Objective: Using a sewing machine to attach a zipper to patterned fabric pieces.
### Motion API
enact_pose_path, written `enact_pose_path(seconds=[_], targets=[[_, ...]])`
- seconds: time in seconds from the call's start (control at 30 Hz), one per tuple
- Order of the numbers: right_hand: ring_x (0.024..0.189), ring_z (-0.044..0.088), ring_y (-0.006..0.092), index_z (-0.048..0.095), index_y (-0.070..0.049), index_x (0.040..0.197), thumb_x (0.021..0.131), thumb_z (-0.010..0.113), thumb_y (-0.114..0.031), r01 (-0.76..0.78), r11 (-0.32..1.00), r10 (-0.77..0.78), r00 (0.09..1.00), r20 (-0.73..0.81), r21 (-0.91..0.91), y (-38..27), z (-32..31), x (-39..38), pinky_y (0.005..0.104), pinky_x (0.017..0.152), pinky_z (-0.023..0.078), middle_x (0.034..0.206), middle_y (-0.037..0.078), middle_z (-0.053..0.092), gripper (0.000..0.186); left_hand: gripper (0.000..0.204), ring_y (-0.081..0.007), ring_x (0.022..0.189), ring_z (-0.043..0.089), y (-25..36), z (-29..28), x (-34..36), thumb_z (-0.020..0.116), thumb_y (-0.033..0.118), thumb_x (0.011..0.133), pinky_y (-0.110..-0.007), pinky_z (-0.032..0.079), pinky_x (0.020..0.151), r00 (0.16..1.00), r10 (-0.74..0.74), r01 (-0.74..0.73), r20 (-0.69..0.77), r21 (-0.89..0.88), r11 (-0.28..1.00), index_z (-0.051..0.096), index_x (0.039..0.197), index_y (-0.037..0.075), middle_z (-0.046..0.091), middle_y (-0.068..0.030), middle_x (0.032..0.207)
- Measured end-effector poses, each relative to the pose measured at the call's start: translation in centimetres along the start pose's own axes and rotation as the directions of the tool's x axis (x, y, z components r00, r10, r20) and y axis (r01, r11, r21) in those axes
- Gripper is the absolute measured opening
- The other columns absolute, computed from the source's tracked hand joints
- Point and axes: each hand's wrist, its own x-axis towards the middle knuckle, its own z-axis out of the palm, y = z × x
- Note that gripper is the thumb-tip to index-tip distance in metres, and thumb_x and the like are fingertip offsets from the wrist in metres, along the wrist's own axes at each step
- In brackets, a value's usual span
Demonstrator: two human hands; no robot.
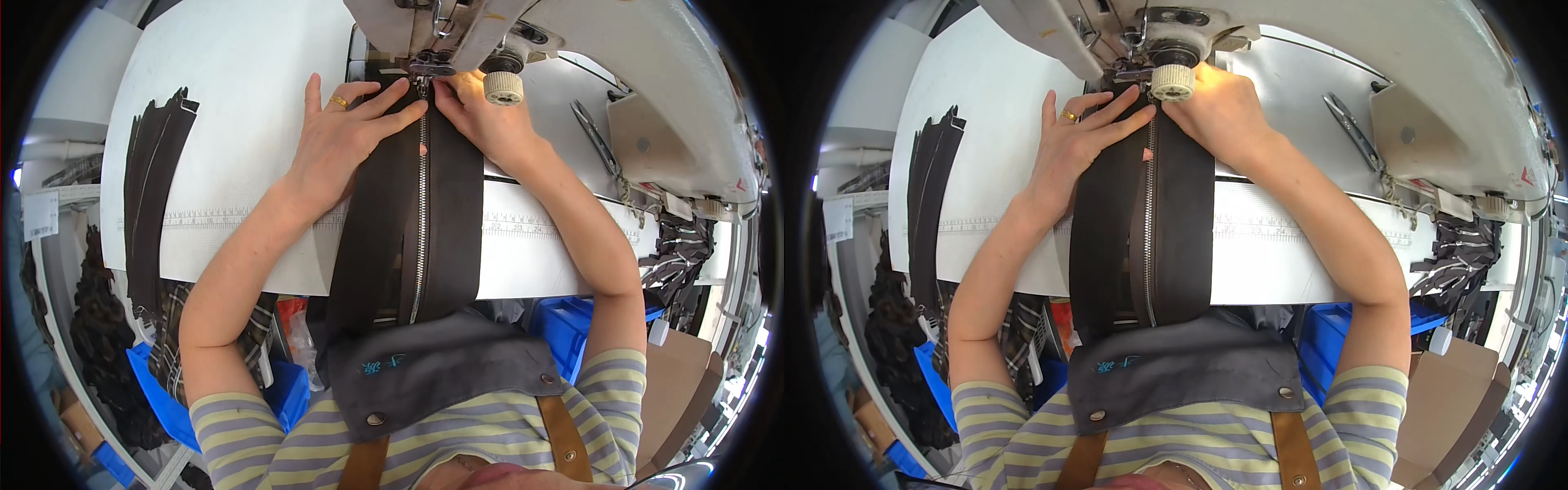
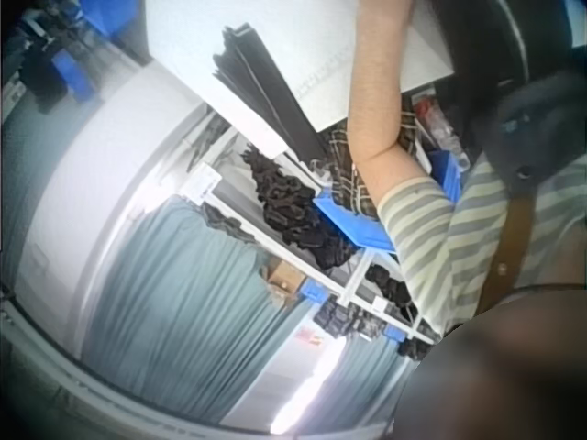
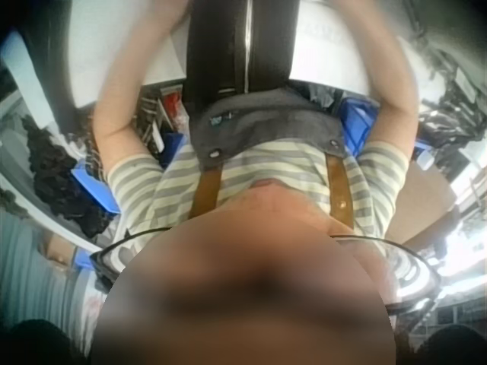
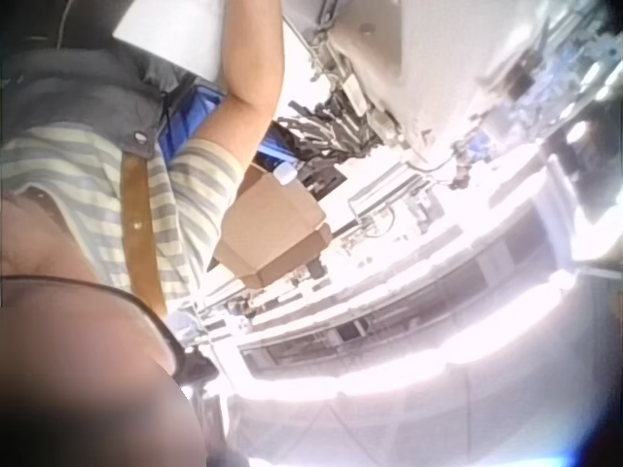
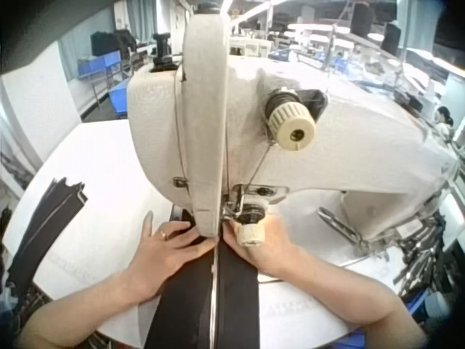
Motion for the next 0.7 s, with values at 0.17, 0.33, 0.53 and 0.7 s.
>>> enact_pose_path(seconds=[0.17,0.33,0.53,0.7], targets=[[0.068,0.062,0.0144,0.068,-0.003,0.103,0.09,0.067,-0.022,-0.371,0.88,0.308,0.921,0.238,0.297,-0.8,-2.1,0.8,0.0288,0.062,0.049,0.08,0.003,0.067,0.023,0.06,-0.0301,0.127,0.049,-0.1,0.0,-0.1,0.067,0.004,0.077,-0.069,0.012,0.111,1.0,0.001,-0.001,-0.002,-0.014,1.0,0.06,0.133,0.026,0.054,-0.004,0.142],[0.055,0.059,0.01,0.072,0.0,0.094,0.089,0.064,-0.022,-0.755,0.187,0.465,0.631,0.621,0.628,-0.5,-3.0,2.1,0.0253,0.051,0.048,0.072,0.007,0.067,0.024,0.063,-0.03,0.126,0.05,-0.3,0.1,-0.2,0.067,0.002,0.076,-0.07,0.013,0.11,1.0,0.012,-0.013,0.011,0.011,1.0,0.06,0.133,0.026,0.053,-0.0035,0.143],[0.065,0.066,0.0137,0.065,0.006,0.104,0.089,0.067,-0.024,-0.806,-0.041,0.437,0.518,0.735,0.591,0.2,-3.9,2.3,0.0246,0.057,0.053,0.078,0.01,0.07,0.033,0.063,-0.0294,0.126,0.05,-0.2,0.2,-0.2,0.07,0.005,0.075,-0.07,0.012,0.11,1.0,0.011,-0.011,0.0,-0.002,1.0,0.059,0.134,0.026,0.053,-0.0029,0.143],[0.069,0.069,0.0176,0.07,-0.002,0.095,0.088,0.069,-0.024,-0.663,0.613,0.433,0.736,0.52,0.429,-0.1,-4.0,1.5,0.0312,0.058,0.053,0.076,0.008,0.071,0.023,0.063,-0.029,0.126,0.05,-0.2,0.2,-0.2,0.072,0.01,0.075,-0.07,0.012,0.111,1.0,0.015,-0.015,-0.006,-0.004,1.0,0.059,0.134,0.027,0.053,-0.0027,0.143]])
